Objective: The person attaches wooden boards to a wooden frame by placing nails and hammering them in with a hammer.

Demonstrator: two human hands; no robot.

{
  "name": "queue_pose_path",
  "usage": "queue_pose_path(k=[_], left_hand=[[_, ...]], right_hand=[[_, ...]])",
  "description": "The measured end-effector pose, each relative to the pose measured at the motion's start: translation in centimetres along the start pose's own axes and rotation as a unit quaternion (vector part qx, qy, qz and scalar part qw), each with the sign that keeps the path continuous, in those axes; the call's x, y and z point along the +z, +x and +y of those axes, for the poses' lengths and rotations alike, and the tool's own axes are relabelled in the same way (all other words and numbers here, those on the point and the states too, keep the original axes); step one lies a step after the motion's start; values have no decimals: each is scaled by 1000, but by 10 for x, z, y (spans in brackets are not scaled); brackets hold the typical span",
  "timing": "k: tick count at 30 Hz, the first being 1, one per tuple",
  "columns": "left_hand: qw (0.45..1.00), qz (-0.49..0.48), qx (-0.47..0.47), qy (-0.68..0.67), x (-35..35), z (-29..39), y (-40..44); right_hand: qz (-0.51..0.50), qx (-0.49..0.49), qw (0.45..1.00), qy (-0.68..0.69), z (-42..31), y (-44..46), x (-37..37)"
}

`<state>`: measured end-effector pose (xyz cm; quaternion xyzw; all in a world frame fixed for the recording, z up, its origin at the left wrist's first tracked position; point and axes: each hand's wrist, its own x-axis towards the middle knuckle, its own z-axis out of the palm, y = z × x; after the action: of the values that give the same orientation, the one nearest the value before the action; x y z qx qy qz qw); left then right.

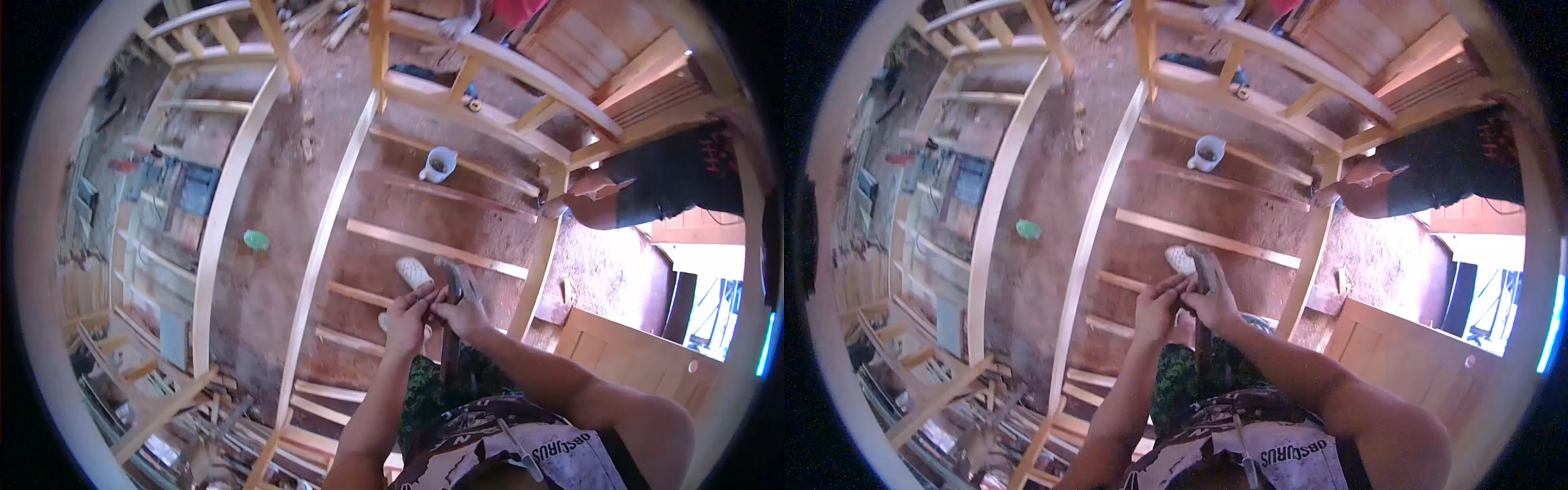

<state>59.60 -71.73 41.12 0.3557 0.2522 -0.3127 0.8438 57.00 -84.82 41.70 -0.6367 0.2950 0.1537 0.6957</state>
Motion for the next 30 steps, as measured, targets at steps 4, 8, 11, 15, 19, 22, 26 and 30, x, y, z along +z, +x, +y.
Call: queue_pose_path(k=[4,8,11,15,19,22,26,30], left_hand=[[997,7,12,76,-14,11,-24],[984,103,96,108,-57,-5,-41],[995,83,46,-5,-86,3,-69],[972,220,50,-60,-84,26,-112],[961,252,78,-87,-72,39,-125],[960,245,84,-104,-51,37,-100],[970,162,117,-140,17,35,-74],[963,188,194,-5,77,46,-67]], right_hand=[[18,-15,999,46,-20,-27,1],[21,-64,998,-20,-25,-43,-4],[-24,-97,993,-69,-31,-46,-11],[-81,-138,968,-195,-87,-67,-13],[-205,-144,958,-141,-119,-42,-24],[-209,-200,952,-96,-114,-7,-34],[-249,-158,950,-101,-155,-14,-53],[-331,-154,919,-149,-184,-11,-44]])
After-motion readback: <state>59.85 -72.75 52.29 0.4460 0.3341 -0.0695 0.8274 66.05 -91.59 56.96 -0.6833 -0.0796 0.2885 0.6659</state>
